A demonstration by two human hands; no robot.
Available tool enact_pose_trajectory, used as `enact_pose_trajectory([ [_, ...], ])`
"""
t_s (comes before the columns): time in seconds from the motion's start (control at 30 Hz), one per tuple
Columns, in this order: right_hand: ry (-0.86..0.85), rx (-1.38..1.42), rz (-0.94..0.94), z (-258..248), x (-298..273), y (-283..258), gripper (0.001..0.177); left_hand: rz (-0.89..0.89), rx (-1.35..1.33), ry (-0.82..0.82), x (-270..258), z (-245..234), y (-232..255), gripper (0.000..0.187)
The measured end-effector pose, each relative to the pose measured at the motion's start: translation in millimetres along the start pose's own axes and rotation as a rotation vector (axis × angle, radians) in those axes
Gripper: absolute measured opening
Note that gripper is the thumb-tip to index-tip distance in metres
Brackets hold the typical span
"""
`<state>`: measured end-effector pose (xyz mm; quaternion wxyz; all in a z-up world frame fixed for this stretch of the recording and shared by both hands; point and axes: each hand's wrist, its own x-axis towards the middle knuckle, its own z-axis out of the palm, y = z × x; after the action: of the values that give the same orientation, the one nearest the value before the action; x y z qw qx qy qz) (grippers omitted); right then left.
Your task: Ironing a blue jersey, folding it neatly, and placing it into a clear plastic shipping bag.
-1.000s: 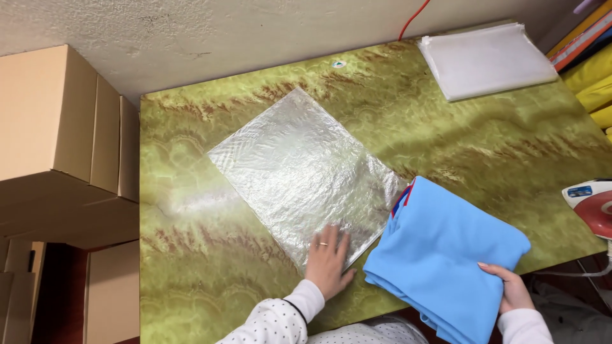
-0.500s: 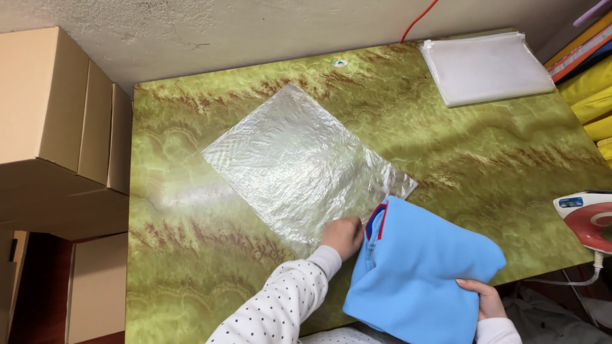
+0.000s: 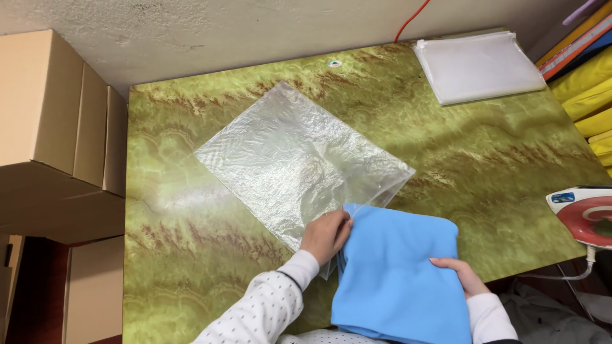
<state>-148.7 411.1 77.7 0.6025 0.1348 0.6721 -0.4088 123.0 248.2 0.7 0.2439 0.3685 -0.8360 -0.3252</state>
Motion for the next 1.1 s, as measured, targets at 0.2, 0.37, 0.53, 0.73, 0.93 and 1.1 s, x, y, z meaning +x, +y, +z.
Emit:
enact_pose_trajectory([
  [0.2,-0.049,-0.030,0.004,5.1,22.7,-20.9,0.055,0.320,0.105,0.125,-24.3,-23.9,22.2,0.019],
  [0.37,-0.059,0.053,-0.131,-4.3,44.9,-29.4,0.055,0.084,0.166,0.176,-43.4,-15.8,19.7,0.024],
  [0.53,-0.057,0.068,-0.272,-14.1,60.9,-20.2,0.056,-0.222,0.278,0.112,-77.1,32.7,-20.3,0.051],
  [0.73,-0.039,0.056,-0.273,-5.4,53.0,-17.0,0.054,-0.352,0.210,0.026,-92.7,51.2,-21.9,0.031],
  [0.93,-0.030,0.025,-0.215,10.8,43.0,-27.6,0.058,-0.327,0.163,0.014,-94.7,59.4,-14.3,0.027],
  [1.1,-0.036,-0.011,-0.180,8.8,64.3,-36.7,0.062,-0.320,0.137,0.069,-89.6,60.0,-6.0,0.021],
])
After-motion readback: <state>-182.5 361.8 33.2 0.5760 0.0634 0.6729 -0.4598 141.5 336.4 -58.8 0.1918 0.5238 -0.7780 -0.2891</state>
